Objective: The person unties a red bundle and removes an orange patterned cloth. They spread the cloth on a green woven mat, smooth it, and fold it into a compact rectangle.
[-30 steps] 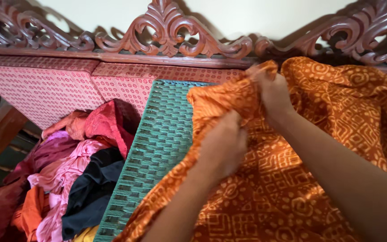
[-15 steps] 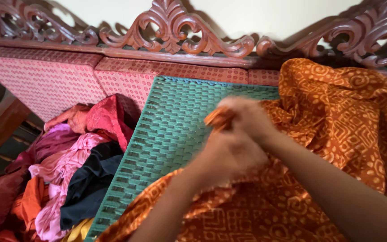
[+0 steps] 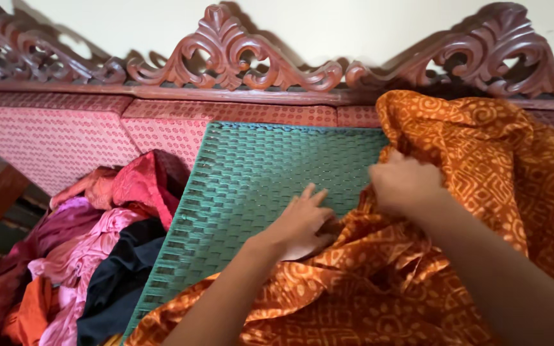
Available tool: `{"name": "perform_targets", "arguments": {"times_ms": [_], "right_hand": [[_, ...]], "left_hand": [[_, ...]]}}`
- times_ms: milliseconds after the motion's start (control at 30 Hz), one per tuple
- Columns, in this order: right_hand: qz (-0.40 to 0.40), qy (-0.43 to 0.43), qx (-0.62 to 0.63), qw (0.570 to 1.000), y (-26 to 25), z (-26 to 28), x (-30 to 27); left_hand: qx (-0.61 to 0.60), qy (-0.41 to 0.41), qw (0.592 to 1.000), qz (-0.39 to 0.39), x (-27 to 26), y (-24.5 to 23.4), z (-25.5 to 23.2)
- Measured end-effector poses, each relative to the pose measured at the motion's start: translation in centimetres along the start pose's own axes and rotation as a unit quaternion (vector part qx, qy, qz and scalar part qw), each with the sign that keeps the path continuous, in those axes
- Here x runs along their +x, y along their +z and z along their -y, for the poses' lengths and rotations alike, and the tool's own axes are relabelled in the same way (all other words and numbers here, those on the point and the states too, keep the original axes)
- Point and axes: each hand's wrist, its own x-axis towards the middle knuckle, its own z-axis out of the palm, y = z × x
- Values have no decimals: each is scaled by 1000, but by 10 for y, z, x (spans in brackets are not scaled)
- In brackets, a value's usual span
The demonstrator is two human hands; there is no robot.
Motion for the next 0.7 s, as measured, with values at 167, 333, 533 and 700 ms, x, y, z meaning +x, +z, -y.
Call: {"name": "perform_targets", "arguments": {"times_ms": [167,333,533,700], "right_hand": [[-264,-417,148,857,20,20,2],[53,-218,193,955,1,26,-10],[82,-134,94,983,-30,7,-6],[10,0,82,997,-23,-15,9]], "left_hand": [[-344,-106,933,-4,-12,-27,19],[-431,-204,878,-46,-24,-67,57],[-376,-195,905,-45,-32,-99,93],[-51,-178,964,192,-48,-139,126]]}}
